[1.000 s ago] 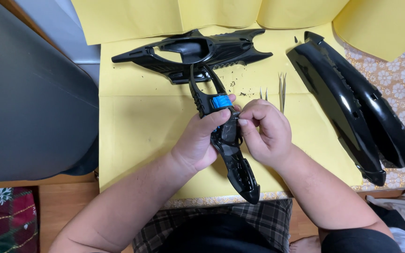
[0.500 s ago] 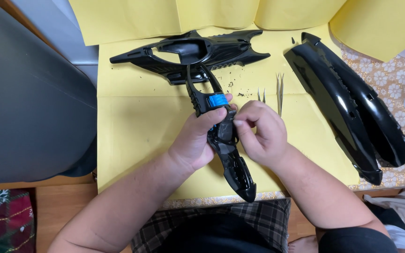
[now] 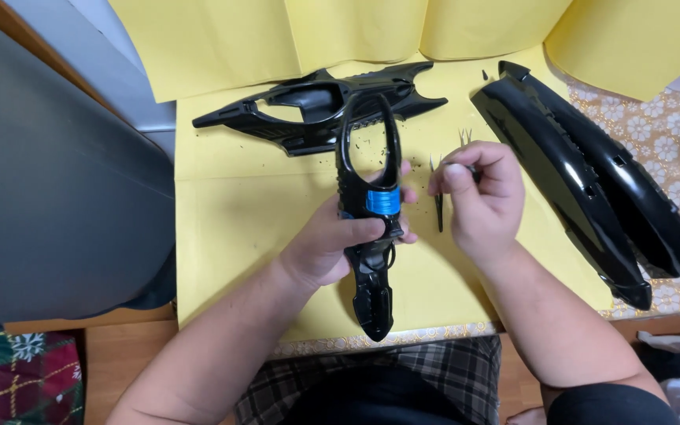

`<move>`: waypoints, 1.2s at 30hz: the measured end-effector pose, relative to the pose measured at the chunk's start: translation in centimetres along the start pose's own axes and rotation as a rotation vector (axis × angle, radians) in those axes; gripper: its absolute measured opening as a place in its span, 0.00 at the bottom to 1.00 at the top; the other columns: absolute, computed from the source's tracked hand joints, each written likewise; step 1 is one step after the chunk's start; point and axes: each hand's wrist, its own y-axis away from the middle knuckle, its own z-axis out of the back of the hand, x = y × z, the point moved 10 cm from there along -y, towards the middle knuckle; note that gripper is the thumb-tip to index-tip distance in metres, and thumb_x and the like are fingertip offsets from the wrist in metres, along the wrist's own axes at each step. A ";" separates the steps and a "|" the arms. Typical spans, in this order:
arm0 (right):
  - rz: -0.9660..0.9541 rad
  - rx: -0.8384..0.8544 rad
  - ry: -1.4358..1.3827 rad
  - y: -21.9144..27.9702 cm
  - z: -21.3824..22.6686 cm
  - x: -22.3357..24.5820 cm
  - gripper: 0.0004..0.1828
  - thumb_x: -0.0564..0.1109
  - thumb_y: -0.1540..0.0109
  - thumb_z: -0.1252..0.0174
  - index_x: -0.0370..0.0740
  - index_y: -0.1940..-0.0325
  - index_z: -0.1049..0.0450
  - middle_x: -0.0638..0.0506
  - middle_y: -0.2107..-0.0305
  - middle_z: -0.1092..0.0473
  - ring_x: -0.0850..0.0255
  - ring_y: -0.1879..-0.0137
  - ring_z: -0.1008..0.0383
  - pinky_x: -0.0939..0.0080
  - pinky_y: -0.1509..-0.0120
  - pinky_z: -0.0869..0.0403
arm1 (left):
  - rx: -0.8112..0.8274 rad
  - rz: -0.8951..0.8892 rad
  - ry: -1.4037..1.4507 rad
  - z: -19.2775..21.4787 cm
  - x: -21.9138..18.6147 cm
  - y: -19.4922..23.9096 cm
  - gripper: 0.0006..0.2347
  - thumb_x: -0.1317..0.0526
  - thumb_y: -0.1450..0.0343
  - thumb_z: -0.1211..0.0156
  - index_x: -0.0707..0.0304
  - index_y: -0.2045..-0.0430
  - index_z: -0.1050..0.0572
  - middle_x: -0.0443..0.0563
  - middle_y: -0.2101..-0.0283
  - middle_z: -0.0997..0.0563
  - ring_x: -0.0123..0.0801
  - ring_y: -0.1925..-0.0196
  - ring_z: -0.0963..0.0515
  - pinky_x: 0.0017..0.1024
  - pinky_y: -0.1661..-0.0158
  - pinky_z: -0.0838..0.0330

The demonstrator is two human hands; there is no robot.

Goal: Removing blue masking tape from a black plastic model part using tweezers

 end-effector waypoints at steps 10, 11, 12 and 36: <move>-0.037 0.015 -0.060 0.0 -0.3 1.4 0.04 0.28 0.31 0.52 0.27 0.52 0.38 0.45 0.72 0.39 0.58 0.68 0.31 0.58 0.61 0.25 | 0.155 -0.024 0.007 -0.9 -1.0 0.0 0.37 0.57 0.36 0.22 0.70 0.34 0.35 0.69 0.42 0.24 0.51 0.49 0.16 0.48 0.46 0.20; -0.023 0.023 -0.060 0.0 -0.4 1.7 0.04 0.28 0.31 0.52 0.27 0.52 0.37 0.44 0.71 0.38 0.58 0.68 0.31 0.59 0.61 0.25 | 0.147 -0.024 0.019 -1.1 -1.1 0.0 0.35 0.56 0.35 0.23 0.70 0.35 0.34 0.71 0.41 0.25 0.53 0.48 0.17 0.49 0.46 0.20; -0.010 0.032 -0.060 0.0 -0.5 1.9 0.03 0.28 0.31 0.51 0.27 0.53 0.37 0.43 0.70 0.37 0.58 0.69 0.31 0.59 0.61 0.25 | 0.139 -0.024 0.031 -1.4 -1.3 0.1 0.33 0.55 0.33 0.24 0.69 0.35 0.33 0.72 0.41 0.25 0.54 0.48 0.17 0.49 0.46 0.20; -0.063 0.167 -0.012 0.5 -3.9 3.2 0.02 0.31 0.30 0.50 0.29 0.57 0.32 0.43 0.68 0.34 0.60 0.62 0.28 0.56 0.54 0.19 | 0.032 0.039 0.171 -0.8 -1.0 -0.4 0.20 0.57 0.30 0.34 0.64 0.44 0.26 0.70 0.50 0.20 0.55 0.48 0.18 0.53 0.49 0.20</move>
